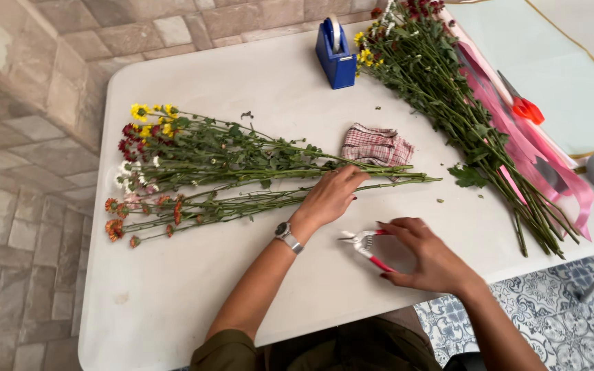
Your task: The person trims the stems of flowers using shears, gathers them into a bunch, and secures them with a red rubber band.
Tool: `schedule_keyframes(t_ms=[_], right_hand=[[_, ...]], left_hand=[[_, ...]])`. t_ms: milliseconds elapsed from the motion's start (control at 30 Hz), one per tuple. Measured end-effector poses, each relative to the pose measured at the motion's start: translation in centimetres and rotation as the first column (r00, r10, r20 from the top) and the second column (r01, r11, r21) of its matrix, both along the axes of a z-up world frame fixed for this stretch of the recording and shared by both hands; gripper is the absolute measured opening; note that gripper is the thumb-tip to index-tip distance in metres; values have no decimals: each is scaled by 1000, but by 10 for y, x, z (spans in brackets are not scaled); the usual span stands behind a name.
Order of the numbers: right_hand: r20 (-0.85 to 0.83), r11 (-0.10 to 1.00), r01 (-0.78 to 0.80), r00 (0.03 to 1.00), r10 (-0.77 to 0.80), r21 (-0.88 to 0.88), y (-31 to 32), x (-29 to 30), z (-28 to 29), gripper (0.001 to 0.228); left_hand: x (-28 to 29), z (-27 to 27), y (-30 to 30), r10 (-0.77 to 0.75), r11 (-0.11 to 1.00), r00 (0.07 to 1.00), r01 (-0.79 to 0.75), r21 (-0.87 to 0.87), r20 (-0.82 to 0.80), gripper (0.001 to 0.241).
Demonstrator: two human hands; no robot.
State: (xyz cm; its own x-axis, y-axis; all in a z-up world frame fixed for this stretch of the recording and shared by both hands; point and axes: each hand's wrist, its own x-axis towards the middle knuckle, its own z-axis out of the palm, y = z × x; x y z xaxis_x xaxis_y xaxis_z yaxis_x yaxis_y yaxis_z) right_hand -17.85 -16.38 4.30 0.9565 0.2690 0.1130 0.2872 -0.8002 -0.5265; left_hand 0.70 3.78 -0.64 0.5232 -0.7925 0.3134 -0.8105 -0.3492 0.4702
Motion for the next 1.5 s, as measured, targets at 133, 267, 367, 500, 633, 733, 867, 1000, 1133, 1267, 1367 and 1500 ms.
schedule_keyframes(t_ms=[133,267,367,500,633,733,867,1000,1133,1267,1367,1500], right_hand=[[59,977,-206,976,209,-54,29,23,-4,84],[41,938,-317,945,325,-140,42,39,-9,80],[9,904,-375,923,384,-205,46,46,-11,87],[134,899,-394,897,422,-189,45,53,-11,98],[457,961,-231,846,274,-150,21,99,-7,68],[199,834,48,977,75,-549,8,134,-15,90],[362,754,138,922,140,-642,-9,173,-63,75],[464,797,171,873,150,-579,-19,186,-97,67],[343,930,76,938,55,-358,0,170,-75,70],[333,872,178,943,-19,-455,-1,182,-89,59],[434,771,273,901,5,-575,0,190,-100,50],[395,766,239,919,21,-597,16,172,-85,45]], left_hand=[[-19,14,53,46,998,995,-42,-40,87,55],[-28,9,126,226,962,954,-251,109,197,52],[-30,-10,175,345,889,873,-422,179,346,49],[-28,-32,209,413,822,776,-543,172,476,34],[-21,-39,209,424,813,731,-568,131,535,23],[-17,-36,202,391,829,652,-557,60,649,19],[-2,-28,194,379,835,547,-550,-21,746,15],[15,-22,191,377,831,481,-554,-59,792,13],[39,-24,195,398,840,445,-528,-124,802,14],[39,-21,188,460,814,436,-556,-170,774,16],[31,-11,180,507,778,401,-593,-206,763,21],[33,-18,179,589,712,407,-671,-210,698,24]])
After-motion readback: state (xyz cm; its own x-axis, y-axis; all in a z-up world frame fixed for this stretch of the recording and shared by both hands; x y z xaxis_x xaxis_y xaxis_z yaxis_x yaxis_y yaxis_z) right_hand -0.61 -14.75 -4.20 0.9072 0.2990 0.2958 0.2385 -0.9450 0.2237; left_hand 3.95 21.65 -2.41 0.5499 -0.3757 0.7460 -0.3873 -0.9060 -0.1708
